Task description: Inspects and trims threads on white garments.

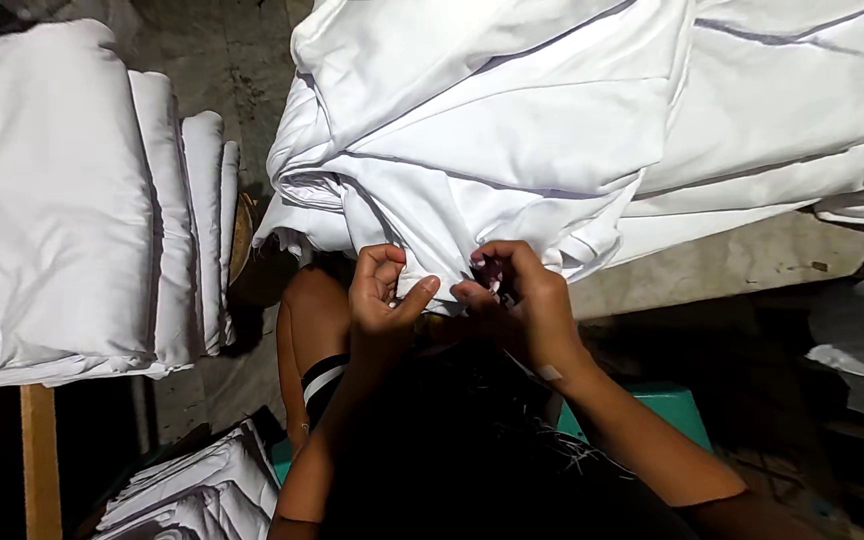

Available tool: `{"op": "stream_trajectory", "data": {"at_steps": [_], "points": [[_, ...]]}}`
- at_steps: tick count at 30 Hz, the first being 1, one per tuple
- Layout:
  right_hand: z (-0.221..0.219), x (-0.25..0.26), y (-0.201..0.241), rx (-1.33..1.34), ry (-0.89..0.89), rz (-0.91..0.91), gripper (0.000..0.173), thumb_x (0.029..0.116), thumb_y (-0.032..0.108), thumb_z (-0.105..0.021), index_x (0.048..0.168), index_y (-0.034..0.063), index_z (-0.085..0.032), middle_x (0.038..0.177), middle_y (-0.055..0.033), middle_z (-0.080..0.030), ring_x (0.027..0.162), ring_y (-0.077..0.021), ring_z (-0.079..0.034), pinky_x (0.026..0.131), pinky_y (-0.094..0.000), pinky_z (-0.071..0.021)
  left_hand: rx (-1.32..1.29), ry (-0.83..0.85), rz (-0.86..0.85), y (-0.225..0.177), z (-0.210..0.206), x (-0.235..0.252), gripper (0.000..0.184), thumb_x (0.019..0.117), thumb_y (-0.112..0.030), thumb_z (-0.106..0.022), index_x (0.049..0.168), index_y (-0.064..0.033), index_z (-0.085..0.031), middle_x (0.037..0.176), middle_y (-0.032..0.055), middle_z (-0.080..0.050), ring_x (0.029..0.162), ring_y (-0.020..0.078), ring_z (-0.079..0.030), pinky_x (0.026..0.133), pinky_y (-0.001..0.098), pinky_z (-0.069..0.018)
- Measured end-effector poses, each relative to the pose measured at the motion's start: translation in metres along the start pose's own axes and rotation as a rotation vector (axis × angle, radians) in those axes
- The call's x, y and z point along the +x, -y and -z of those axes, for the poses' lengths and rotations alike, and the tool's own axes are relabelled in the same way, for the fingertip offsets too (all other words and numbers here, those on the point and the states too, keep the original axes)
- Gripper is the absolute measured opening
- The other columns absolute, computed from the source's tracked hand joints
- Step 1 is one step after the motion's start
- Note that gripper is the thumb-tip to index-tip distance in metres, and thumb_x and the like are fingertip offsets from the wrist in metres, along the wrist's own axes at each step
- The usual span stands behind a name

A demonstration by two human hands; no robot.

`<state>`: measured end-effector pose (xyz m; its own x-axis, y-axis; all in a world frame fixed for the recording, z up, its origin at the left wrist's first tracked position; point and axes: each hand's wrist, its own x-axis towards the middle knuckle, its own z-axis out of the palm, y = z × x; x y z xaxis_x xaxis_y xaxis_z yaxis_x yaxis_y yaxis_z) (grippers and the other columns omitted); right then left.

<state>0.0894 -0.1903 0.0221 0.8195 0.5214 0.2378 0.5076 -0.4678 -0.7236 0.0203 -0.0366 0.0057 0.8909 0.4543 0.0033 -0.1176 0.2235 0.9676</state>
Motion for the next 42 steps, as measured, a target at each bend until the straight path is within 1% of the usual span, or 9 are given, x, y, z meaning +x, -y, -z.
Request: {"op": "stream_trajectory", "data": {"at_steps": [5, 10, 14, 20, 22, 25, 33, 38, 42], "points": [[-0.007, 0.017, 0.008, 0.478, 0.05, -0.205, 0.005, 0.0923, 0.013, -0.069, 0.091, 0.0104, -0.065, 0.059, 0.0146, -0.047, 0.048, 0.009, -0.039, 0.045, -0.009, -0.0347, -0.01, -0.001, -0.224, 0.002, -0.004, -0.001, 0.044, 0.0836, 0.007, -0.071, 0.113, -0.0183, -0.051, 0.083, -0.0171, -0.066, 0.072, -0.0072, -0.063, 0.066, 0.0131, -0.0549], [-0.014, 0.017, 0.014, 0.574, -0.066, -0.066, 0.012, 0.0919, 0.005, -0.066, 0.084, 0.0135, -0.061, 0.06, 0.0171, -0.049, 0.049, 0.0114, -0.04, 0.047, -0.0064, -0.0358, 0.068, -0.117, -0.435, 0.013, -0.002, 0.0, 0.026, 0.088, -0.01, -0.076, 0.104, -0.023, -0.059, 0.096, -0.0188, -0.066, 0.086, -0.0099, -0.062, 0.076, 0.0119, -0.0549], [-0.024, 0.014, 0.007, 0.562, -0.164, 0.002, 0.012, 0.0935, 0.005, -0.064, 0.086, 0.0133, -0.06, 0.065, 0.0167, -0.052, 0.053, 0.0124, -0.043, 0.05, -0.0054, -0.0383, -0.117, -0.167, -0.374, 0.02, -0.012, -0.001, 0.024, 0.0888, -0.012, -0.075, 0.101, -0.0267, -0.062, 0.093, -0.0188, -0.067, 0.085, -0.0085, -0.064, 0.073, 0.0127, -0.0557], [-0.021, 0.014, -0.001, 0.382, -0.145, 0.136, 0.009, 0.0938, 0.006, -0.066, 0.088, 0.001, -0.061, 0.068, 0.0068, -0.054, 0.059, 0.0109, -0.044, 0.055, -0.0044, -0.0375, 0.066, -0.081, -0.259, 0.01, 0.0, -0.004, 0.027, 0.089, 0.0, -0.069, 0.11, -0.013, -0.059, 0.084, -0.017, -0.071, 0.072, -0.0094, -0.064, 0.065, 0.0114, -0.0535], [-0.018, 0.015, -0.003, 0.325, -0.118, 0.197, 0.014, 0.0941, 0.008, -0.066, 0.087, -0.0024, -0.061, 0.071, 0.0011, -0.058, 0.061, 0.0087, -0.048, 0.058, -0.0053, -0.0398, 0.214, -0.099, -0.306, 0.011, 0.009, -0.008, 0.014, 0.0894, -0.003, -0.07, 0.103, -0.0001, -0.069, 0.074, -0.0116, -0.068, 0.065, -0.0095, -0.06, 0.06, 0.0105, -0.0514], [-0.011, 0.013, -0.003, 0.29, -0.102, 0.153, 0.014, 0.0932, 0.008, -0.067, 0.086, -0.0036, -0.063, 0.069, 0.0024, -0.057, 0.06, 0.0097, -0.046, 0.057, -0.0048, -0.0382, 0.42, -0.073, -0.396, 0.019, 0.029, -0.015, 0.018, 0.0974, -0.014, -0.065, 0.088, 0.0006, -0.07, 0.068, -0.0039, -0.066, 0.062, -0.0077, -0.059, 0.06, 0.0103, -0.0504], [-0.006, 0.015, 0.0, 0.408, -0.061, 0.026, 0.004, 0.0937, 0.008, -0.066, 0.091, 0.0056, -0.064, 0.069, 0.014, -0.053, 0.057, 0.0132, -0.043, 0.054, -0.0041, -0.038, 0.468, -0.089, -0.501, 0.012, 0.044, -0.013, 0.017, 0.0982, -0.022, -0.067, 0.09, -0.0072, -0.069, 0.101, -0.0025, -0.065, 0.09, -0.0032, -0.062, 0.078, 0.0128, -0.0535], [-0.004, 0.014, 0.002, 0.416, -0.058, 0.004, 0.003, 0.093, 0.007, -0.065, 0.091, 0.0073, -0.064, 0.068, 0.0151, -0.052, 0.056, 0.0131, -0.043, 0.053, -0.004, -0.0378, 0.68, -0.047, -0.709, 0.014, 0.024, -0.004, 0.033, 0.0965, -0.044, -0.066, 0.099, -0.0113, -0.067, 0.114, 0.0053, -0.053, 0.107, 0.0062, -0.053, 0.094, 0.0156, -0.0432], [-0.002, 0.014, 0.004, 0.48, -0.027, -0.017, 0.005, 0.0929, 0.008, -0.066, 0.09, 0.0109, -0.063, 0.065, 0.0178, -0.051, 0.054, 0.0129, -0.043, 0.052, -0.0048, -0.0376, 0.433, -0.021, -0.349, 0.0, 0.022, 0.0, 0.03, 0.0977, -0.021, -0.064, 0.108, 0.0072, -0.064, 0.099, 0.0054, -0.069, 0.088, -0.0006, -0.064, 0.078, 0.0154, -0.0528]]}}
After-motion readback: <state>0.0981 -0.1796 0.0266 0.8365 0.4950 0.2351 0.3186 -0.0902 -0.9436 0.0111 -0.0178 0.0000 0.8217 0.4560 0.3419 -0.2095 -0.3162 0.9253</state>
